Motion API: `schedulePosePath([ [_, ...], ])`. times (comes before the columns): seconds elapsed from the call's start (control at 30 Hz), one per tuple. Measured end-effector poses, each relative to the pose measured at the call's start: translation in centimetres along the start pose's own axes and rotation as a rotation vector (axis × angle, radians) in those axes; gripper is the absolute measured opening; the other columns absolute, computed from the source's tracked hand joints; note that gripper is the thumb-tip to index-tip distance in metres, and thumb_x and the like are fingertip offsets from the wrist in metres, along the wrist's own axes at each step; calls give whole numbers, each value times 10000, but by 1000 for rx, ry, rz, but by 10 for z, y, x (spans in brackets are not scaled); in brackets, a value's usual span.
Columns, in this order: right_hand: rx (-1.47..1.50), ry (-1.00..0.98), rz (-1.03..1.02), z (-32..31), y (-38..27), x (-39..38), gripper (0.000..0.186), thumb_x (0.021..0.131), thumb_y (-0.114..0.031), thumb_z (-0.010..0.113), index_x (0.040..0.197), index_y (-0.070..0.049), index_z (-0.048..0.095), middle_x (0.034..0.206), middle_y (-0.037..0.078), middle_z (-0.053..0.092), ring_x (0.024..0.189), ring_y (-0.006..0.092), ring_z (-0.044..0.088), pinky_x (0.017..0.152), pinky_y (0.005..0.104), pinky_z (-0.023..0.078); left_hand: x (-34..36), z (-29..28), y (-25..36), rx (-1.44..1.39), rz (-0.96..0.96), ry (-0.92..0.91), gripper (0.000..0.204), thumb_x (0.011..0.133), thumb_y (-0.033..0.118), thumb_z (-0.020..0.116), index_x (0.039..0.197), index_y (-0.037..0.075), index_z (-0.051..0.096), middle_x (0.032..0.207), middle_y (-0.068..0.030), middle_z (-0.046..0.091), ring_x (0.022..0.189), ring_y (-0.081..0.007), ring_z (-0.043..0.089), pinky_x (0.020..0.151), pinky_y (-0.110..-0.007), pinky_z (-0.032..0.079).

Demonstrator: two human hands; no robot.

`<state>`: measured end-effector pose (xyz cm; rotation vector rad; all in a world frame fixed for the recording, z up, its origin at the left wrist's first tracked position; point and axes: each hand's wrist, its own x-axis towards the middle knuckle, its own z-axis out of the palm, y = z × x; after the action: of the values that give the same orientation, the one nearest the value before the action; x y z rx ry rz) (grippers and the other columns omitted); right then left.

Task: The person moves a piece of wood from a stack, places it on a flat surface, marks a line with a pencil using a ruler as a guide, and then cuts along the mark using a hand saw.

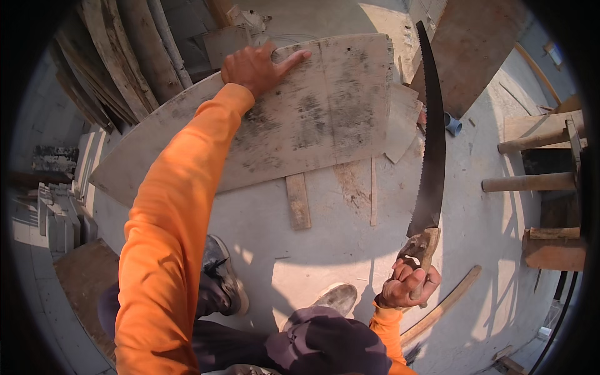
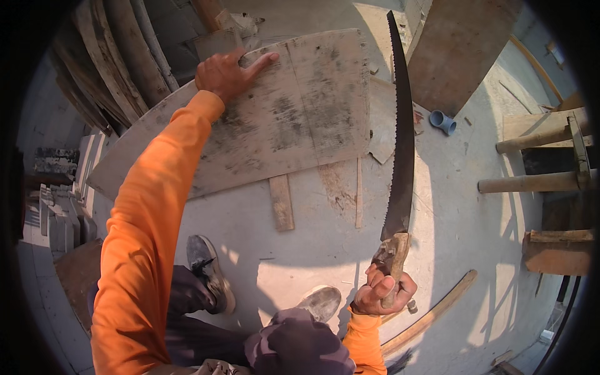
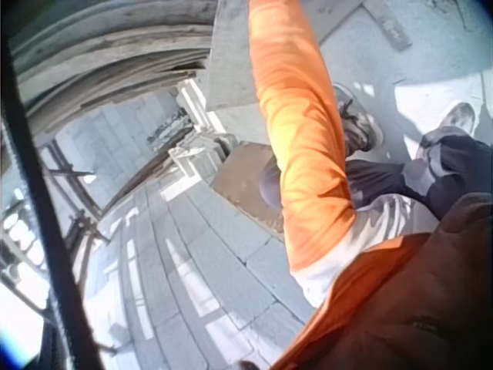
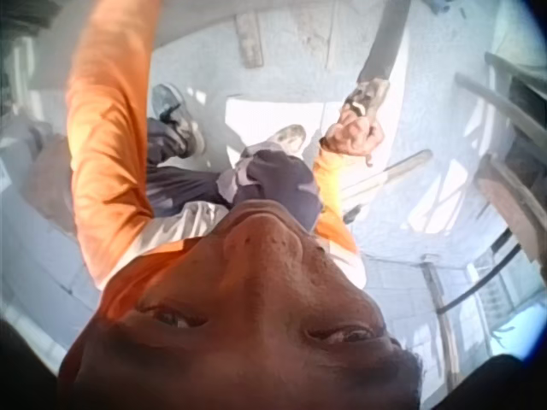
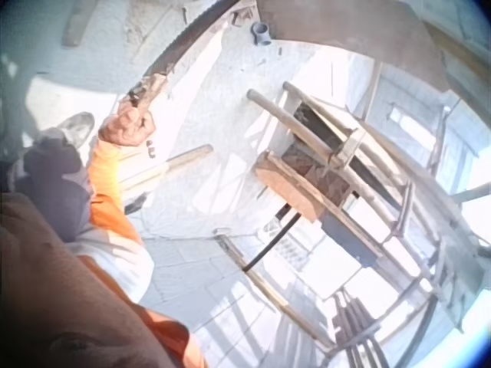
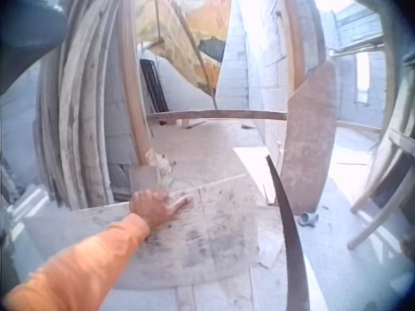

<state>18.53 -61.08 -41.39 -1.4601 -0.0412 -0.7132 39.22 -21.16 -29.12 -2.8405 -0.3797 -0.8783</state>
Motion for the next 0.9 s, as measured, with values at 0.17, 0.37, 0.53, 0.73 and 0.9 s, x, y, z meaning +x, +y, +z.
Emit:
schedulePosePath([
  [0.17, -128, -75, 40, 31, -7, 11, 622, 1039, -437, 596, 1291, 120, 481, 638, 117, 617, 564, 146, 599, 547, 280, 521, -7, 11, 7, -73, -17, -71, 881, 736, 940, 577, 933, 112, 808, 573, -124, 662, 566, -270, 708, 552, -414, 574],
  [0.37, -117, -208, 89, 47, -9, 10, 645, 1023, -434, 609, 1340, 122, 528, 884, 204, 703, 642, 192, 660, 564, 282, 539, -15, 19, 4, -29, 57, 68, 842, 748, 932, 573, 717, 106, 733, 517, -98, 625, 469, -228, 654, 484, -385, 550],
  [0.53, -49, -217, 80, 45, 10, 1, 627, 1035, -437, 581, 1325, 118, 547, 786, 186, 679, 600, 202, 643, 507, 293, 515, -12, 8, -3, 60, 121, 241, 766, 711, 871, 690, 649, 107, 672, 475, -68, 585, 388, -225, 576, 411, -345, 481],
  [0.73, -66, -147, 76, 49, 21, 1, 661, 1030, -434, 584, 1324, 158, 571, 619, 95, 589, 540, 161, 569, 477, 281, 473, -38, 2, 15, -14, 175, 512, 707, 721, 798, 748, 584, 131, 558, 492, -19, 527, 412, -195, 500, 461, -316, 390],
  [0.9, -97, -153, 43, 44, 20, 7, 583, 1041, -352, 562, 1352, 142, 577, 641, 54, 561, 536, 120, 489, 484, 254, 418, -50, -16, 29, -68, 128, 608, 671, 733, 766, 759, 593, 145, 545, 507, 11, 508, 445, -159, 488, 500, -327, 362],
])
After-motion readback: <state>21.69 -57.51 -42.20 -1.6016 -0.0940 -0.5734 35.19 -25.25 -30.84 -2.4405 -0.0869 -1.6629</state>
